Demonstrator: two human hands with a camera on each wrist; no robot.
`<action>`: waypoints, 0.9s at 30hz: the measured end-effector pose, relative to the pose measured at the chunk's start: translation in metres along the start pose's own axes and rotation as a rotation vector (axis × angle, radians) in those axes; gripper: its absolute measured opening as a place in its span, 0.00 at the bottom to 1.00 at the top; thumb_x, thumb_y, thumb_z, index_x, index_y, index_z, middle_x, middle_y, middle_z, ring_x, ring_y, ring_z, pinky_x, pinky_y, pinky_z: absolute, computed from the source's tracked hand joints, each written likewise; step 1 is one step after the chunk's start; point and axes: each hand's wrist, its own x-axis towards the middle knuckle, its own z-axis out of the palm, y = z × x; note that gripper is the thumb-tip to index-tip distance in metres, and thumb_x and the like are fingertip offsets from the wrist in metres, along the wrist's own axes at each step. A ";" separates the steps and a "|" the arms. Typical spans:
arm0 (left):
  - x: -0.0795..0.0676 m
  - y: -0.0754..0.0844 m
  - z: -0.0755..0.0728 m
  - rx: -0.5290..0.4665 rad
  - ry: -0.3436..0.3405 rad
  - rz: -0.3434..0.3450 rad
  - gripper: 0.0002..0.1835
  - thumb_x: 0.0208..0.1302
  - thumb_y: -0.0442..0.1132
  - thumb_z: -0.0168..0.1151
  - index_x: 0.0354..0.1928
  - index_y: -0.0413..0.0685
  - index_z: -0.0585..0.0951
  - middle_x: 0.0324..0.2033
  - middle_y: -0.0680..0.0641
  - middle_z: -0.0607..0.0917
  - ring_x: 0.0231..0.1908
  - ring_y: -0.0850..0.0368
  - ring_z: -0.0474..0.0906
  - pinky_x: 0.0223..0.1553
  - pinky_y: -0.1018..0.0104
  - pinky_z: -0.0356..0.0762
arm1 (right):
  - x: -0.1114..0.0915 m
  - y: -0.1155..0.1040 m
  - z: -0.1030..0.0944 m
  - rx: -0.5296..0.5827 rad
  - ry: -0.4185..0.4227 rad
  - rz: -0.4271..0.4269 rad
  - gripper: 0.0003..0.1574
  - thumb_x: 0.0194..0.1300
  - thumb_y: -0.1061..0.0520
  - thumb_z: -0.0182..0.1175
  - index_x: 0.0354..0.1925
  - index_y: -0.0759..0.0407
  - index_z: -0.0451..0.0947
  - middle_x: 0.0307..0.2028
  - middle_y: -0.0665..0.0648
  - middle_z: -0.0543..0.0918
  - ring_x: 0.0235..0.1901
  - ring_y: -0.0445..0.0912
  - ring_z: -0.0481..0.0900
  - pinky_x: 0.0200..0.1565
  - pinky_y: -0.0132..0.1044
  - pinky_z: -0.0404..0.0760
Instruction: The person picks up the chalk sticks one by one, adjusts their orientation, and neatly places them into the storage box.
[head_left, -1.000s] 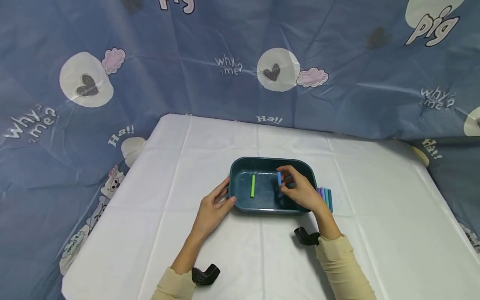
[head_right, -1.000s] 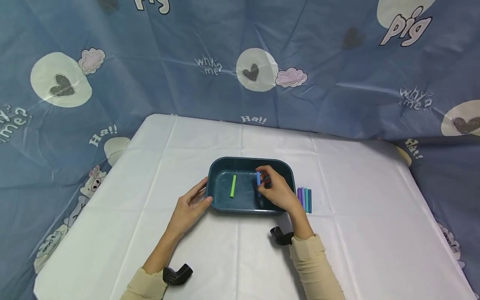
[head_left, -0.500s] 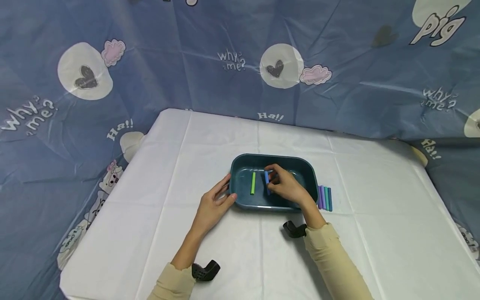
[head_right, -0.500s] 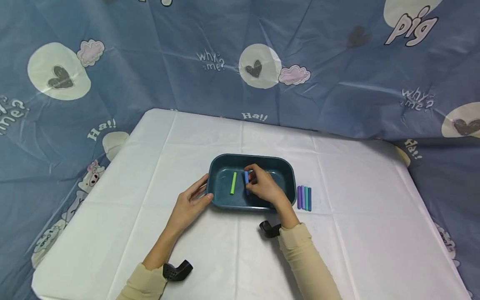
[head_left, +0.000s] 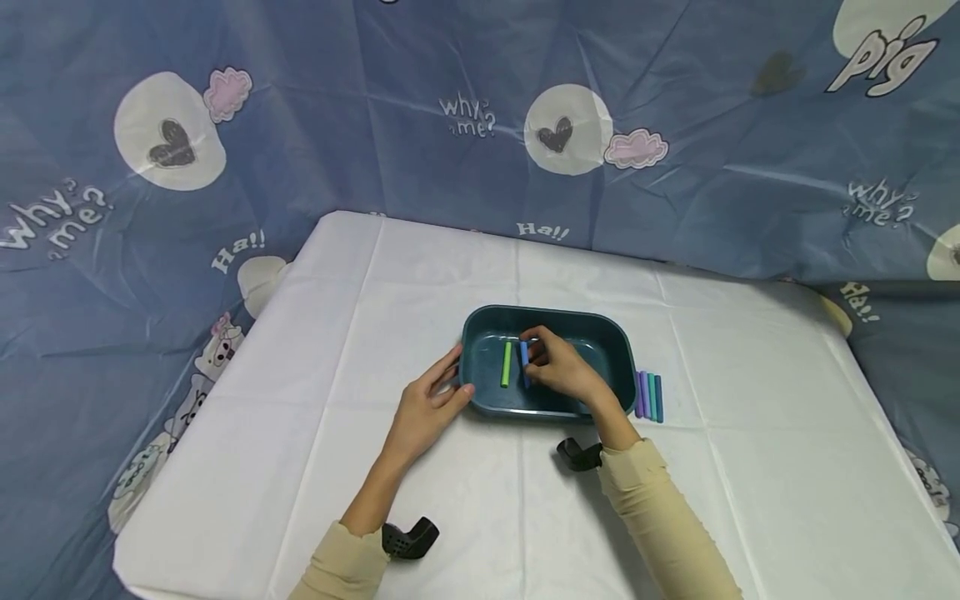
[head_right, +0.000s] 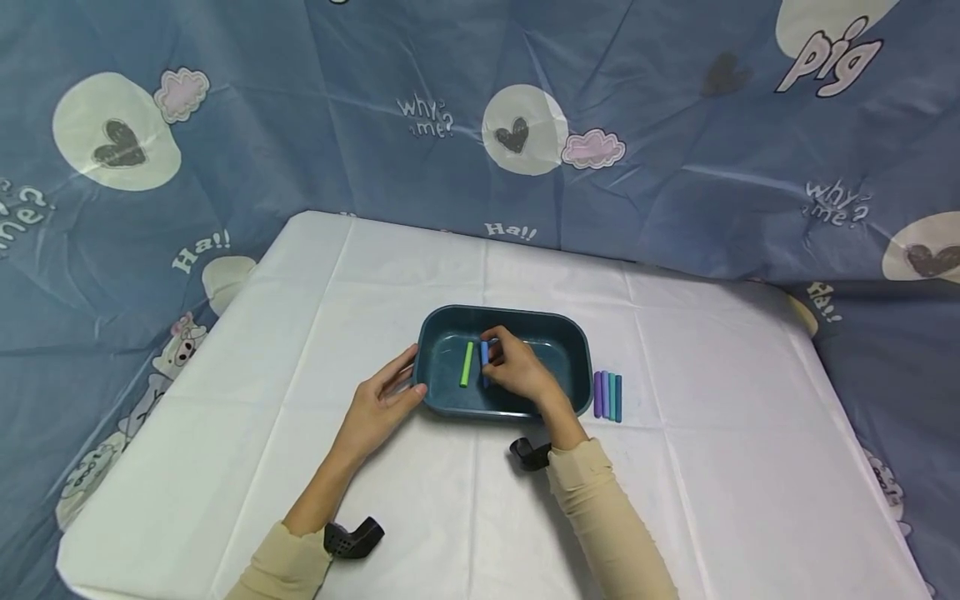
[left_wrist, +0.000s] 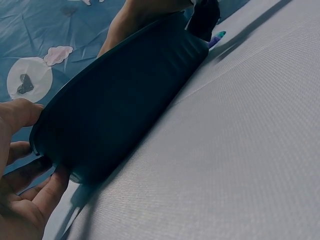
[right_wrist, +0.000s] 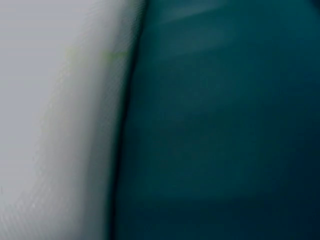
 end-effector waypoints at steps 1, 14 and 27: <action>0.000 0.000 0.000 0.002 0.003 -0.002 0.33 0.57 0.41 0.60 0.64 0.51 0.61 0.64 0.49 0.63 0.61 0.52 0.64 0.53 0.61 0.72 | 0.001 0.000 0.001 -0.003 0.000 0.002 0.28 0.57 0.67 0.54 0.56 0.61 0.62 0.41 0.66 0.72 0.29 0.47 0.76 0.30 0.35 0.81; 0.001 0.002 0.000 -0.024 -0.005 0.012 0.33 0.57 0.39 0.59 0.64 0.49 0.61 0.64 0.47 0.62 0.61 0.50 0.63 0.54 0.57 0.71 | 0.006 -0.007 0.006 -0.051 0.009 0.073 0.28 0.56 0.65 0.56 0.56 0.59 0.62 0.39 0.62 0.76 0.27 0.44 0.79 0.29 0.34 0.80; 0.000 0.003 0.000 0.001 -0.009 -0.002 0.33 0.58 0.41 0.59 0.65 0.50 0.60 0.64 0.48 0.62 0.61 0.51 0.64 0.54 0.61 0.72 | 0.010 -0.013 0.010 -0.128 0.026 0.095 0.28 0.55 0.64 0.58 0.55 0.60 0.65 0.37 0.61 0.76 0.25 0.43 0.79 0.28 0.32 0.79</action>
